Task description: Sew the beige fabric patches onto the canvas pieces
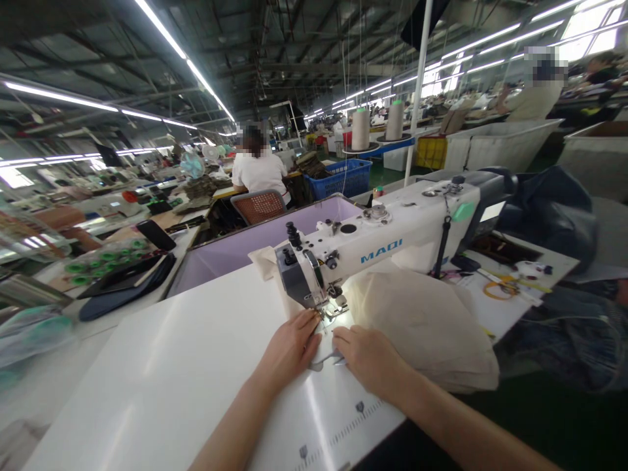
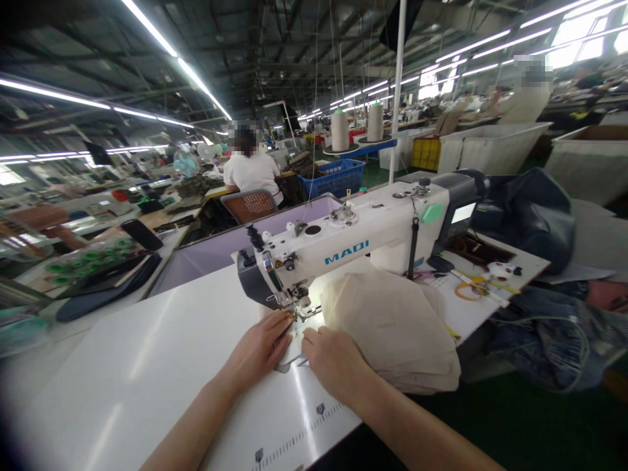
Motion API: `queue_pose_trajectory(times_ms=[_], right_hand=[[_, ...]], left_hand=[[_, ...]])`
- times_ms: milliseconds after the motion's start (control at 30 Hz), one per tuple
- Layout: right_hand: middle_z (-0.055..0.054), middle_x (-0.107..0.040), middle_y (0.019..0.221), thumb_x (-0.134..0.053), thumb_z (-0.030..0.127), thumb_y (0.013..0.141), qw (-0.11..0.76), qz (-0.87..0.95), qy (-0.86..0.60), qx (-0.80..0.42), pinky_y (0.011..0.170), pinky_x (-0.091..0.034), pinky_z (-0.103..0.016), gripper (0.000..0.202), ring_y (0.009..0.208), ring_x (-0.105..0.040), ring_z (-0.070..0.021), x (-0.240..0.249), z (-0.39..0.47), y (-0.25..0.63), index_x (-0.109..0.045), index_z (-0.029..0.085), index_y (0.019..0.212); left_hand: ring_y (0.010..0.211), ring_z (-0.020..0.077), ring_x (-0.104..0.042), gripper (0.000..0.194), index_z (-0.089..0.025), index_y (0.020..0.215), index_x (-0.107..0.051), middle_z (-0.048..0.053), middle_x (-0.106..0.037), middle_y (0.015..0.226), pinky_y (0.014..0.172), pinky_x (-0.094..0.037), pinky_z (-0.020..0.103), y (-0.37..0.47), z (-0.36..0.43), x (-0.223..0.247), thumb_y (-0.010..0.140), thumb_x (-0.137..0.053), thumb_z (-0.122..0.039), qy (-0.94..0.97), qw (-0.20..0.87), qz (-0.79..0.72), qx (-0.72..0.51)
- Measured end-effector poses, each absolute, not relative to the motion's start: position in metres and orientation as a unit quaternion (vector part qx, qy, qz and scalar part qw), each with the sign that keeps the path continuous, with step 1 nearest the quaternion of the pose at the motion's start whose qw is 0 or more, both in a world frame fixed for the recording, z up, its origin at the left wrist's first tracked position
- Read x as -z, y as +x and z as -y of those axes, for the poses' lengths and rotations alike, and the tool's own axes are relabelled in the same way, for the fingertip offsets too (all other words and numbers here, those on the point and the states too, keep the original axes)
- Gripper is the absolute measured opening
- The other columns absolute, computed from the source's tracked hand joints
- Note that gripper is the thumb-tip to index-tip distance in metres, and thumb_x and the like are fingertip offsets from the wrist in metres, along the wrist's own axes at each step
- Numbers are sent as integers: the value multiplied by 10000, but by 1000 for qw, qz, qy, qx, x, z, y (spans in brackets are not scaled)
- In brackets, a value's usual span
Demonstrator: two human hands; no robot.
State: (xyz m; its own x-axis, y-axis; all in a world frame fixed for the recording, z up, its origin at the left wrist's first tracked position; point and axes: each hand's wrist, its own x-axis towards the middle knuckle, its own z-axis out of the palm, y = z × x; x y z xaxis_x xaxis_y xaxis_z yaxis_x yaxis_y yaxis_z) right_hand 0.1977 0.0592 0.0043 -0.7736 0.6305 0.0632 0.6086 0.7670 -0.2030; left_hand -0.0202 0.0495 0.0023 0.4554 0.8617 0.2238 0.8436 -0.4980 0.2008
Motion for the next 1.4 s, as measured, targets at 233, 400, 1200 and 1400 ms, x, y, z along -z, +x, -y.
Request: queue_pose_trajectory(times_ms=[233,400,1200,1400], right_hand=[[-68,-676,1114,-548,86,959,69,937,-328,-97,686,-468,-315,182,936,-620,-223,-3,-60,198,-672,160,1069],[-66,-677,1127,-546,83,957,69,935,-332,-104,699,-462,-307,190,949,-623,-220,-4,-60,198,-671,158,1079],[-67,-680,1105,-533,96,964,79,933,-336,-104,681,-452,-323,171,925,-630,-226,-5,-60,199,-674,158,1041],[-61,-685,1069,-539,117,958,80,928,-344,-114,682,-452,-321,158,917,-638,-230,-6,-59,201,-680,161,1015]], left_hand=[[1213,264,-626,348,-179,1284,-624,122,-666,1295,1059,-541,417,-21,-52,-3,1018,-435,-298,854,26,-497,-148],[1180,265,-642,343,-174,1264,-638,123,-672,1287,1040,-550,414,-22,-53,0,1014,-438,-296,853,20,-501,-147],[1245,326,-587,381,-164,1312,-611,133,-658,1317,1030,-528,510,-26,-51,10,979,-541,-337,823,-27,-552,-131],[993,264,-635,260,-188,1078,-703,115,-673,1092,897,-574,446,-15,-45,2,1006,-459,-239,801,26,-571,-178]])
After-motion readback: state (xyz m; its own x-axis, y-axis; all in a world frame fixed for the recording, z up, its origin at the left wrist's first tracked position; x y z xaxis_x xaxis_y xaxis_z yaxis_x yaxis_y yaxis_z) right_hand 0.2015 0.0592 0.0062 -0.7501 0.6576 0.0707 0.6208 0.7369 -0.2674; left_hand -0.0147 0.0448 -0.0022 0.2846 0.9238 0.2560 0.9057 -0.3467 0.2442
